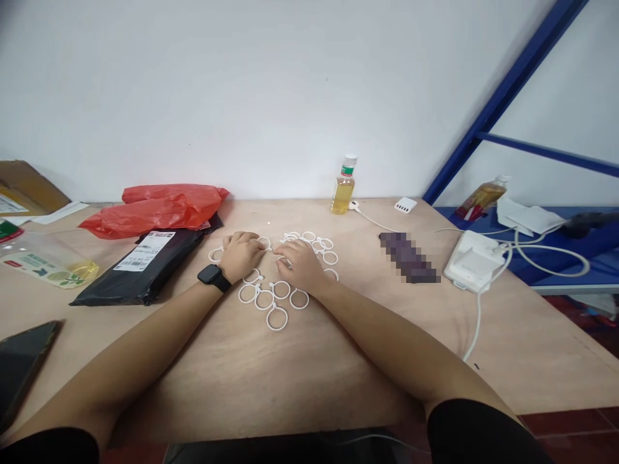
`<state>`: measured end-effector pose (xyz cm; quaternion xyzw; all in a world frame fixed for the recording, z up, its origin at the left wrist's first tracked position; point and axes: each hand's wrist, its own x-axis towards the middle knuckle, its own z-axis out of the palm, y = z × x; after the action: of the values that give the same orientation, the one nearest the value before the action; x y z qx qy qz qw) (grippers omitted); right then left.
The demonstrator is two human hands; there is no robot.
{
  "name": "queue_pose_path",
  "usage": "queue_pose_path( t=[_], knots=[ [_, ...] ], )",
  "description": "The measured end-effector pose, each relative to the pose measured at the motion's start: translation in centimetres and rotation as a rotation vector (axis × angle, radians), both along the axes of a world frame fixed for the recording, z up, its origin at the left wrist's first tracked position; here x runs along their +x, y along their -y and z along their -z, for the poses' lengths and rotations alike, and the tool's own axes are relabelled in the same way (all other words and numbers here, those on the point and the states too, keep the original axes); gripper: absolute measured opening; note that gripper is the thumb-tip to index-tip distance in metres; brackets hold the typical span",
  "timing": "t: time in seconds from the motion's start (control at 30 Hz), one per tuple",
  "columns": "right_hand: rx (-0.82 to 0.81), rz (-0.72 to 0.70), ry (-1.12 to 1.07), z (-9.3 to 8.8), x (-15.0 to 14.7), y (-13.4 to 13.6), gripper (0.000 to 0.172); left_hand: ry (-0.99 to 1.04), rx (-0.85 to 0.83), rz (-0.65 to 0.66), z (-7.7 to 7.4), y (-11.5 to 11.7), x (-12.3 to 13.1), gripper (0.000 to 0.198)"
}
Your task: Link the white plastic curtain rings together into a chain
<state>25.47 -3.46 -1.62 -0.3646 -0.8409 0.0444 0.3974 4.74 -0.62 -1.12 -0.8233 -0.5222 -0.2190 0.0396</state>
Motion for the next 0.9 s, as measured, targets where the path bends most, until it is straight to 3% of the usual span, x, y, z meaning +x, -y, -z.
queue_pose_path(
  t=[0.1, 0.17, 0.3, 0.47, 0.73, 0.9],
  knots=[
    [-0.016, 0.038, -0.011, -0.2, 0.0, 0.1, 0.032, 0.126, -0.025, 0.049, -0.1, 0.3, -0.7, 0.016],
    [-0.019, 0.043, -0.026, -0.4, 0.1, 0.3, 0.037, 0.230, -0.064, 0.159, -0.4, 1.0, -1.0, 0.019],
    [-0.093, -0.074, -0.034, -0.8, 0.3, 0.6, 0.030, 0.445, -0.273, 0.377, -0.7, 2.6, -0.8, 0.025],
    [-0.132, -0.150, -0.057, -0.8, 0.6, 0.8, 0.023, 0.578, -0.369, 0.367, -0.2, 3.4, 0.0, 0.028],
    [-0.216, -0.076, -0.164, -0.8, 0.3, 0.7, 0.020, 0.694, -0.477, 0.416, -0.2, 3.7, 0.8, 0.032],
    [-0.234, -0.083, -0.181, -0.7, 0.1, 0.8, 0.019, 0.711, -0.452, 0.393, -0.4, 3.9, 1.1, 0.033]
  ],
)
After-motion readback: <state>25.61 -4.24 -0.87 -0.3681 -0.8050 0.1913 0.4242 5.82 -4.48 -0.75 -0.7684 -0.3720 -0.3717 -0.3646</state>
